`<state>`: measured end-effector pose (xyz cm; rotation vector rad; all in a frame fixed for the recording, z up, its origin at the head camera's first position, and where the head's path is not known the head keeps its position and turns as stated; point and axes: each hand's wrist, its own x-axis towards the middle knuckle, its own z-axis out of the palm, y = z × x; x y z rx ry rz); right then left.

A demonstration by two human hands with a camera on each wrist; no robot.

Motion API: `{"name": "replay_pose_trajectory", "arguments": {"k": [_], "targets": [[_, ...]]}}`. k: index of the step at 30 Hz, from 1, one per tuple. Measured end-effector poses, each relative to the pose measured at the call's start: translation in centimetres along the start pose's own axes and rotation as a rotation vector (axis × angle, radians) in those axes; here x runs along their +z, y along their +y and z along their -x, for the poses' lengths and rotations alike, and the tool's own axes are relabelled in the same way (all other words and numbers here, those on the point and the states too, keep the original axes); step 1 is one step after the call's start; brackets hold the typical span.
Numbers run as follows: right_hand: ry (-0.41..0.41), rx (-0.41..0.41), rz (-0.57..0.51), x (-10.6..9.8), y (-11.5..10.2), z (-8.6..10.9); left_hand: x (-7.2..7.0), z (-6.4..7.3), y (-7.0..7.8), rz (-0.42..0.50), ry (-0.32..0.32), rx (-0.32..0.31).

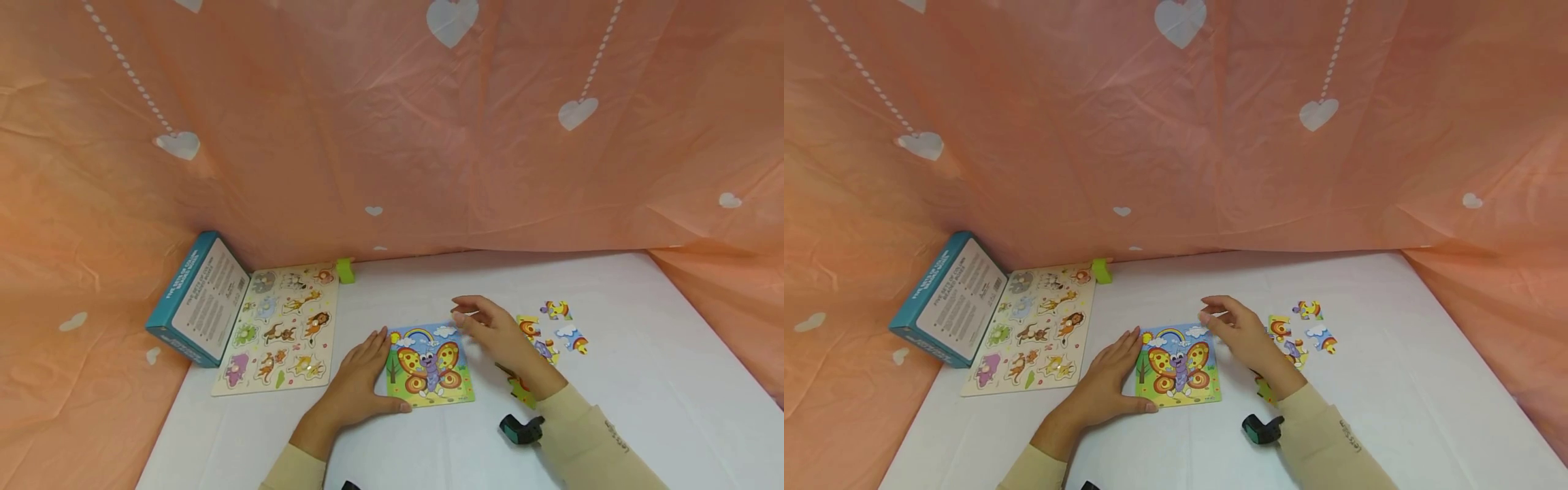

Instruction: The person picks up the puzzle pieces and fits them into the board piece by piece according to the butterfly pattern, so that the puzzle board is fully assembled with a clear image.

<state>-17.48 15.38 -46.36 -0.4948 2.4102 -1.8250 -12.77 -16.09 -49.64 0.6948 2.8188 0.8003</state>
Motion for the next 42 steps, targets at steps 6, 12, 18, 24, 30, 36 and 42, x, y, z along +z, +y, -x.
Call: {"name": "replay_pose_trajectory", "arguments": {"k": [6,12,18,24,30,36,42], "targets": [[0.013,0.000,-0.113,-3.1,-0.5,0.0,-0.1,0.1,0.0,-0.001,-0.005,-0.001],[0.054,-0.040,-0.082,-5.9,-1.0,0.3,-0.1,0.1,0.0,0.000,0.004,0.007],[0.075,-0.112,-0.144,-8.8,-1.4,1.1,-0.1,0.1,0.1,-0.008,-0.005,-0.005],[0.127,-0.177,-0.332,-11.2,-0.9,1.9,-0.2,0.1,0.2,-0.006,-0.010,-0.015],[0.218,-0.165,-0.384,-13.0,-0.3,2.8,-0.1,0.1,0.1,-0.008,-0.006,-0.013],[0.281,-0.103,-0.368,-14.6,0.9,3.6,-0.1,0.1,0.1,-0.020,-0.010,-0.015],[0.329,-0.012,-0.313,-15.6,2.8,4.2,-0.2,0.1,0.1,-0.002,0.002,-0.001]]}}
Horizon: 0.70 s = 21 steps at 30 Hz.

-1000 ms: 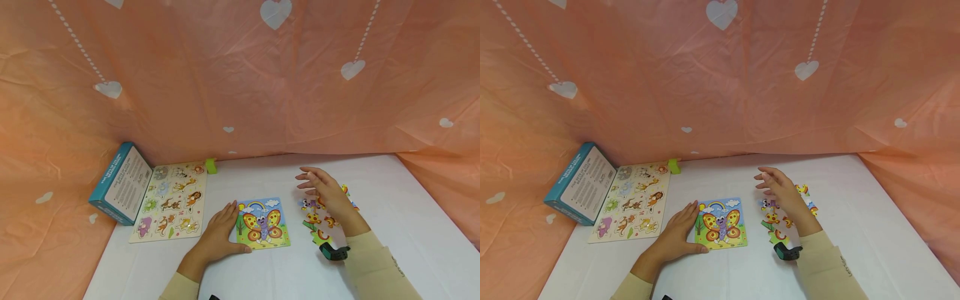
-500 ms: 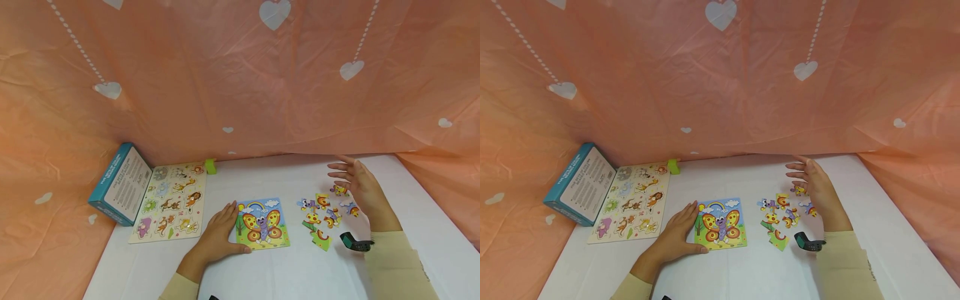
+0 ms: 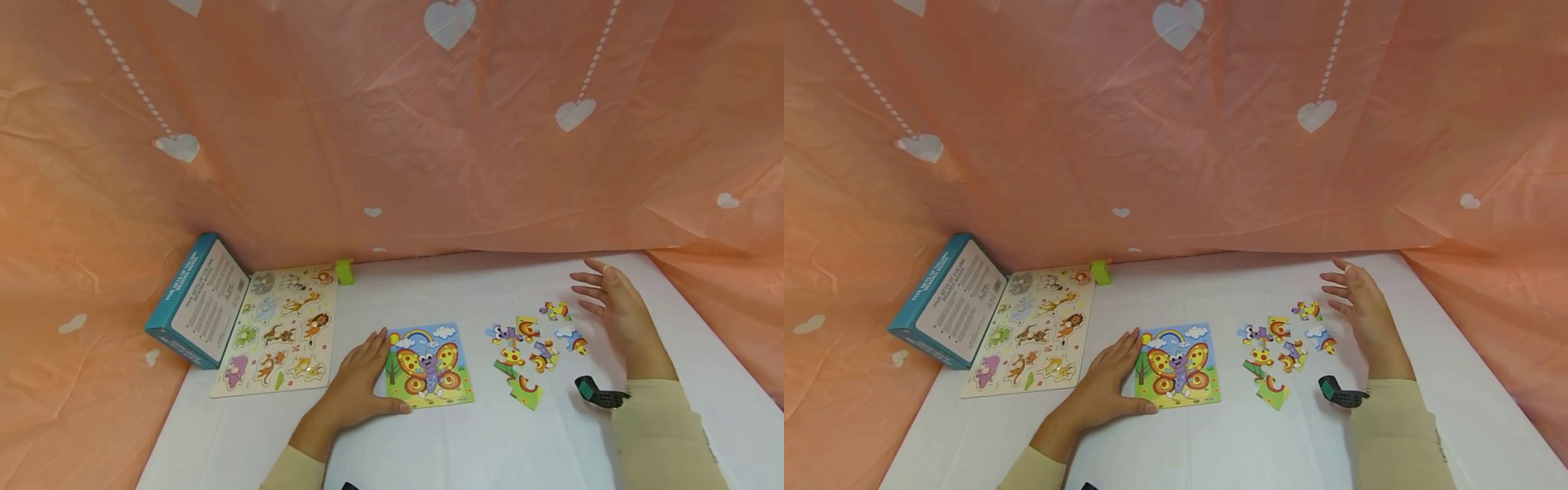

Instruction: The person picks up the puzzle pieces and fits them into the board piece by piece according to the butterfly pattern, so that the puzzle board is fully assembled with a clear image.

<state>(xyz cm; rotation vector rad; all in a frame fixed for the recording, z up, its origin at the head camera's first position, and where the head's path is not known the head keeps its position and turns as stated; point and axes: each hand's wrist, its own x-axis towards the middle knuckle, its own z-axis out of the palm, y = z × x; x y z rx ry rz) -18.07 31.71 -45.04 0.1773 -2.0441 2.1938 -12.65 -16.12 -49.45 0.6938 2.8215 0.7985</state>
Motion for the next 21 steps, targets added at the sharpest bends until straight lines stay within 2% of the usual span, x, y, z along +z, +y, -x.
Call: {"name": "replay_pose_trajectory", "arguments": {"k": [4,8,10,13,16,21], "targets": [[0.016,0.084,0.185,-1.0,1.5,-0.2,0.1,0.0,0.0,0.008,0.002,0.003],[-0.011,0.147,0.440,-1.3,2.7,-0.4,0.1,0.0,-0.1,0.002,0.001,0.003],[-0.025,0.165,0.524,-1.1,2.9,-0.5,0.1,0.0,-0.1,0.003,0.002,0.002],[-0.057,0.193,0.583,-0.9,2.8,-0.6,0.1,0.0,-0.1,0.006,0.003,0.001],[-0.102,0.222,0.592,-0.8,2.5,-0.6,0.1,0.0,0.0,0.012,0.007,0.004],[-0.181,0.260,0.640,-1.6,2.1,-0.4,0.0,0.0,0.0,0.006,-0.002,-0.006]]}}
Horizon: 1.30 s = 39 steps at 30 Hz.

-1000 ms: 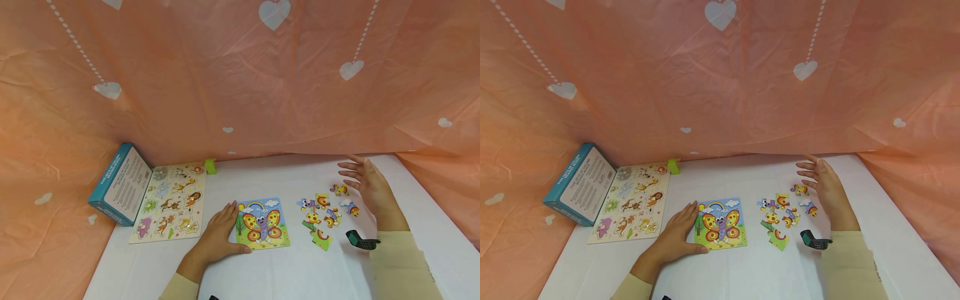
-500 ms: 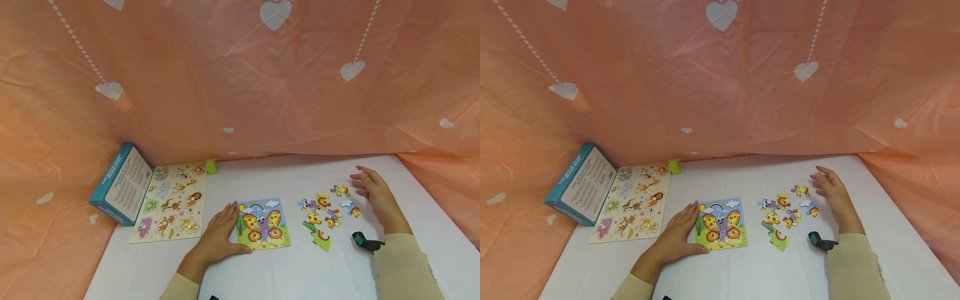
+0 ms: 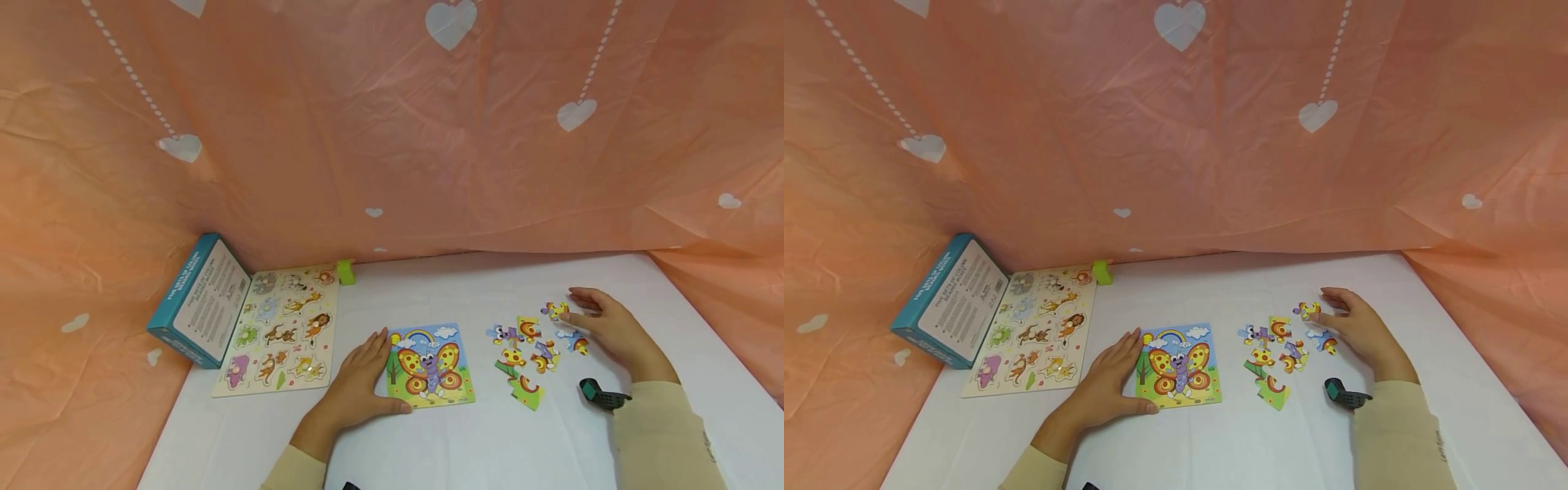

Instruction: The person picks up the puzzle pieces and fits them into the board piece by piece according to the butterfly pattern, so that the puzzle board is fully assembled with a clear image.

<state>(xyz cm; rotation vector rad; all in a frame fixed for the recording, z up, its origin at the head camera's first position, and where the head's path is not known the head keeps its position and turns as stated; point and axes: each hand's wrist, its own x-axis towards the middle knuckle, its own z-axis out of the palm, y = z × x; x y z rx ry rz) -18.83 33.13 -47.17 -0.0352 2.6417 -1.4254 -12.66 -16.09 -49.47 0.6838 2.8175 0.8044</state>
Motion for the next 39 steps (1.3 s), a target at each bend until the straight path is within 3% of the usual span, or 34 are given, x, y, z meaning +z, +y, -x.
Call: {"name": "replay_pose_trajectory", "arguments": {"k": [6,10,14,17,22,26,29,34,39], "targets": [[-0.086,-0.033,0.076,-1.0,0.4,0.6,0.0,-0.1,0.0,-0.002,-0.009,-0.005],[-0.079,-0.051,0.181,-1.1,0.0,0.8,-0.1,-0.1,0.0,-0.001,-0.010,-0.005],[-0.050,0.009,0.300,-1.2,-1.0,1.0,-0.1,0.0,0.1,-0.001,-0.017,-0.009],[-0.079,0.055,0.311,-1.5,-1.6,0.9,-0.1,0.0,0.1,0.002,-0.014,-0.007],[-0.152,0.095,0.296,-1.7,-2.4,0.6,0.0,-0.1,0.0,0.008,-0.009,-0.007],[-0.164,0.082,0.198,-1.7,-2.3,0.9,0.0,-0.1,0.0,-0.001,-0.015,-0.011],[-0.148,0.043,0.137,-1.6,-2.2,1.1,0.1,-0.1,-0.1,0.001,-0.008,-0.002],[-0.094,-0.006,0.123,-1.1,-2.8,1.2,0.1,0.0,-0.1,0.004,-0.001,0.005],[-0.054,-0.070,-0.025,-0.2,-3.8,0.8,0.2,0.0,-0.1,0.001,0.001,0.001]]}}
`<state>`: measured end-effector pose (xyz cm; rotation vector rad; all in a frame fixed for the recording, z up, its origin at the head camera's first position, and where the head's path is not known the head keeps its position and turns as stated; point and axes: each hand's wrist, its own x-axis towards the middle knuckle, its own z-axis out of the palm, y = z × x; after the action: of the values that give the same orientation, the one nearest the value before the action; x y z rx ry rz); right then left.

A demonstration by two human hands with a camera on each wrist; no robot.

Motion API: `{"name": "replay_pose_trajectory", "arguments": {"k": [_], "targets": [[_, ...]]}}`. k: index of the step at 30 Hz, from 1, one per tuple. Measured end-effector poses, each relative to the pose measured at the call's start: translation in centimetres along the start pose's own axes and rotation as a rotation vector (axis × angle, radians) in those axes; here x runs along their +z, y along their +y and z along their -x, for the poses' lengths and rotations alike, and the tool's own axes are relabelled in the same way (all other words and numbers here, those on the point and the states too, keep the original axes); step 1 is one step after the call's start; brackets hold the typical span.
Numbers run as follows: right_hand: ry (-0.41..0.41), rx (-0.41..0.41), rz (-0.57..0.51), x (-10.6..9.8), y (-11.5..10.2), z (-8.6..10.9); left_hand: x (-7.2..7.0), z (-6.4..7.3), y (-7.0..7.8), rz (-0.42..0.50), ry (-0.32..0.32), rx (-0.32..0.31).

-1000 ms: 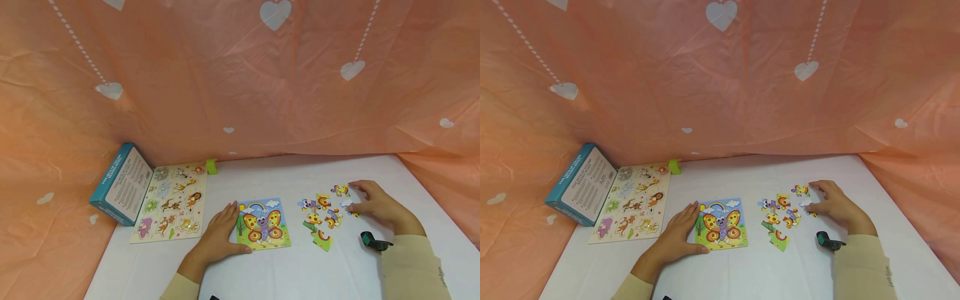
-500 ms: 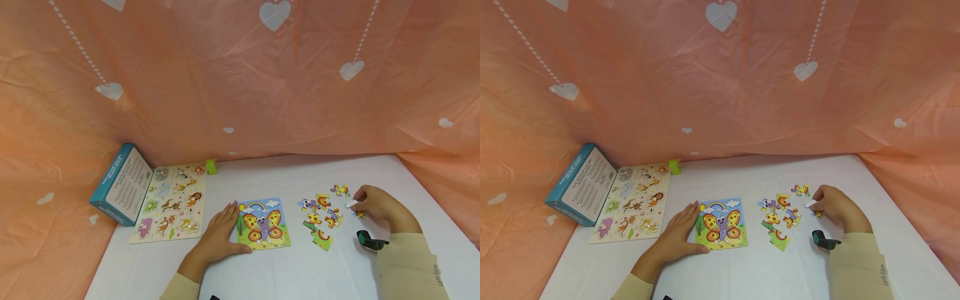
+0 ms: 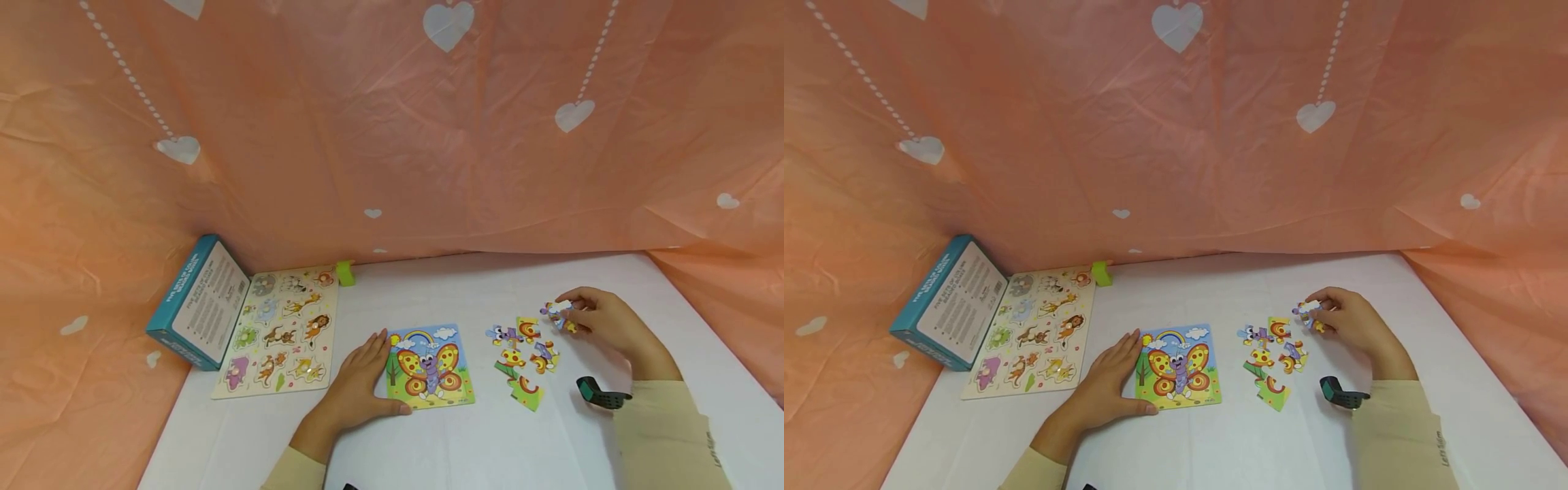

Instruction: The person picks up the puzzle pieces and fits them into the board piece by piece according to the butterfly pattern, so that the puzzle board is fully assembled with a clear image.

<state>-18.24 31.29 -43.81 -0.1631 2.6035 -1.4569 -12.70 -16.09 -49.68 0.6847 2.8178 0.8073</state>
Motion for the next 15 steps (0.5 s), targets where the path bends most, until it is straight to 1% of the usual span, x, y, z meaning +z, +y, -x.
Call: {"name": "replay_pose_trajectory", "arguments": {"k": [4,6,11,15], "targets": [[0.014,-0.069,-0.136,0.9,-0.6,-0.5,0.0,0.0,0.0,0.004,0.002,0.001],[0.027,-0.104,-0.177,1.3,-0.9,-0.6,0.0,0.1,0.0,0.006,0.004,0.004],[0.050,-0.159,-0.237,2.4,-1.8,-0.8,0.0,0.1,-0.1,0.000,0.005,0.011],[0.042,-0.177,-0.275,3.5,-2.5,-1.1,0.0,0.1,0.0,-0.004,-0.002,0.004]]}}
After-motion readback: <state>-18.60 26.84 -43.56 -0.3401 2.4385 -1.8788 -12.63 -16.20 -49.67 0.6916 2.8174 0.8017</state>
